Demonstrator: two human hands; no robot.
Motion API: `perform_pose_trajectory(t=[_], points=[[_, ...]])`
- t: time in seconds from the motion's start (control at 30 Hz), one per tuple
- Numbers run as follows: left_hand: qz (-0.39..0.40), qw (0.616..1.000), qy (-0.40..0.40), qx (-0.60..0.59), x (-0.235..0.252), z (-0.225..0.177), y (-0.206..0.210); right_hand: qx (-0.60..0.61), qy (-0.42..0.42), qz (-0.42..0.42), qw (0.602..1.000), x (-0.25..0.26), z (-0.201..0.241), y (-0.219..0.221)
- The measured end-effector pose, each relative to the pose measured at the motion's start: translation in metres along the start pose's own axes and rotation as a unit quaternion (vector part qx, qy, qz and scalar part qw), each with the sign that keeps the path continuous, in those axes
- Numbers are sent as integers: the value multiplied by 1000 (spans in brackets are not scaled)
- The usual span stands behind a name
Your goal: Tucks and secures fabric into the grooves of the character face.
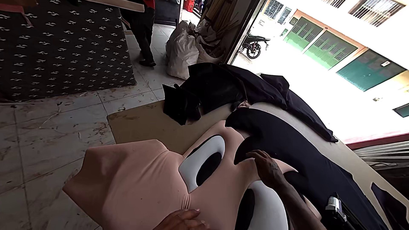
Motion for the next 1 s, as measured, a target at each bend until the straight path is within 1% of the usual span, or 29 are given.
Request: perform_pose_trajectory(t=[0.07,0.1,0.17,0.2,0.27,0.33,0.4,0.43,0.47,0.5,0.53,0.57,0.6,0.63,0.7,0.77,0.83,0.9,1.0], points=[[-2,1000,-13,22,14,10,2,-22,63,-56,996,-27,3,-3],[1,999,-10,38,22,16,5,-32,85,-71,993,-42,8,-1],[4,996,12,88,47,27,10,-41,106,-89,989,-68,20,6],[-8,993,31,116,63,34,14,-41,112,-96,988,-77,26,11],[-37,983,62,167,105,48,20,-39,128,-118,984,-86,38,20],[-35,977,73,200,158,57,21,-49,158,-136,977,-86,50,31],[-34,970,105,216,213,64,27,-63,203,-142,967,-80,64,40],[-17,967,133,214,239,66,31,-69,224,-146,961,-76,71,43],[21,963,169,211,261,67,35,-77,239,-151,956,-72,78,47],[76,952,208,211,279,66,40,-91,249,-153,952,-68,84,51],[145,934,242,220,292,64,46,-110,255,-152,949,-66,88,54],[209,910,273,231,303,62,53,-127,259,-152,945,-64,89,56],[254,886,297,248,311,62,60,-136,262,-154,943,-63,88,57],[273,872,310,264,320,64,65,-139,267,-155,941,-62,87,58],[250,869,324,280,343,72,73,-140,280,-158,936,-62,87,59],[231,869,322,295,367,71,80,-141,294,-163,931,-62,87,61],[226,863,332,307,375,65,87,-144,306,-166,927,-62,88,62],[224,862,335,308,359,64,88,-143,310,-165,925,-62,88,62],[246,882,290,279,324,66,83,-146,317,-164,923,-62,90,63]])
Point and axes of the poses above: each hand's wrist, its own x-axis towards the middle knuckle, its own y-axis out of the palm, z = x × y, the point moved 1 cm from there along x, towards the middle knuckle, and after that the axes turned 13 degrees about -y, right-handed, at the moved point
